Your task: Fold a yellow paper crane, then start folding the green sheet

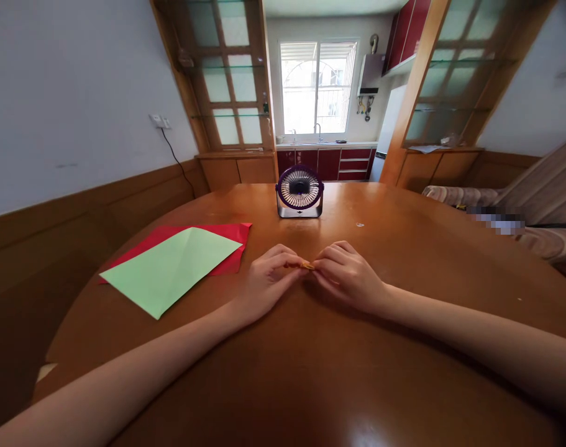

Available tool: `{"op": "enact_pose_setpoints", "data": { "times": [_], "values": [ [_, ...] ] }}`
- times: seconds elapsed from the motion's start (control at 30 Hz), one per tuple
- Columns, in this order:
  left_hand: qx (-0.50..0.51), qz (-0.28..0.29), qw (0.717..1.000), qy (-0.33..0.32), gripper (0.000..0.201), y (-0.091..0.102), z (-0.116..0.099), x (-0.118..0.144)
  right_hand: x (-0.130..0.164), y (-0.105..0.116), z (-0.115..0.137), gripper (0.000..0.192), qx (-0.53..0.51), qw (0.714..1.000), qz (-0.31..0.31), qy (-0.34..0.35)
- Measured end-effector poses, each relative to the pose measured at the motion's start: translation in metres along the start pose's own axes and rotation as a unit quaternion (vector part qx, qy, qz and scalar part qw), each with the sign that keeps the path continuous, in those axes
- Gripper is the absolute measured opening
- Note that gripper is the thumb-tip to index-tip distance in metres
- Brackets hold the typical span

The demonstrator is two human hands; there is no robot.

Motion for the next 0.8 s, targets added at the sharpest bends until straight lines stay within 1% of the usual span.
{"op": "enact_pose_setpoints", "data": {
  "times": [0.07, 0.13, 0.2, 0.33, 0.47, 0.57, 0.73, 0.8],
  "values": [
    [0.001, -0.004, 1.0, -0.004, 0.012, 0.001, 0.001, 0.0, 0.001, 0.0, 0.0, 0.013, -0.024, 0.999, 0.004, -0.026],
    [0.009, -0.013, 1.0, -0.006, 0.012, 0.002, 0.003, 0.001, 0.003, -0.001, -0.003, 0.015, -0.056, 0.996, 0.011, -0.065],
    [0.021, -0.024, 0.999, -0.003, 0.011, 0.003, 0.004, 0.0, 0.007, -0.003, -0.006, 0.018, -0.094, 0.99, 0.02, -0.102],
    [0.043, -0.028, 0.999, 0.006, 0.008, 0.003, 0.001, -0.001, 0.012, -0.008, -0.009, 0.014, -0.175, 0.973, 0.025, -0.15],
    [0.033, -0.026, 0.999, 0.005, 0.008, 0.003, -0.002, -0.002, 0.012, -0.008, -0.007, 0.018, -0.195, 0.969, 0.023, -0.15],
    [0.018, -0.038, 0.999, -0.001, 0.01, 0.003, -0.002, -0.002, 0.012, -0.007, -0.006, 0.02, -0.198, 0.968, 0.03, -0.149],
    [0.011, -0.056, 0.998, -0.035, 0.005, 0.005, -0.004, -0.004, 0.012, -0.007, -0.006, 0.021, -0.194, 0.968, 0.051, -0.15],
    [0.013, -0.064, 0.997, -0.036, 0.006, 0.005, -0.005, -0.004, 0.011, -0.007, -0.005, 0.021, -0.197, 0.968, 0.059, -0.145]
  ]
}}
Point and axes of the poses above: each hand's wrist, its own x-axis away from the middle knuckle, its own y-axis out of the back of the hand, z = x × y, the point moved 1 cm from there along -x, towards the middle knuckle, and after that the axes turned 13 degrees about -z, right-handed, at the moved point
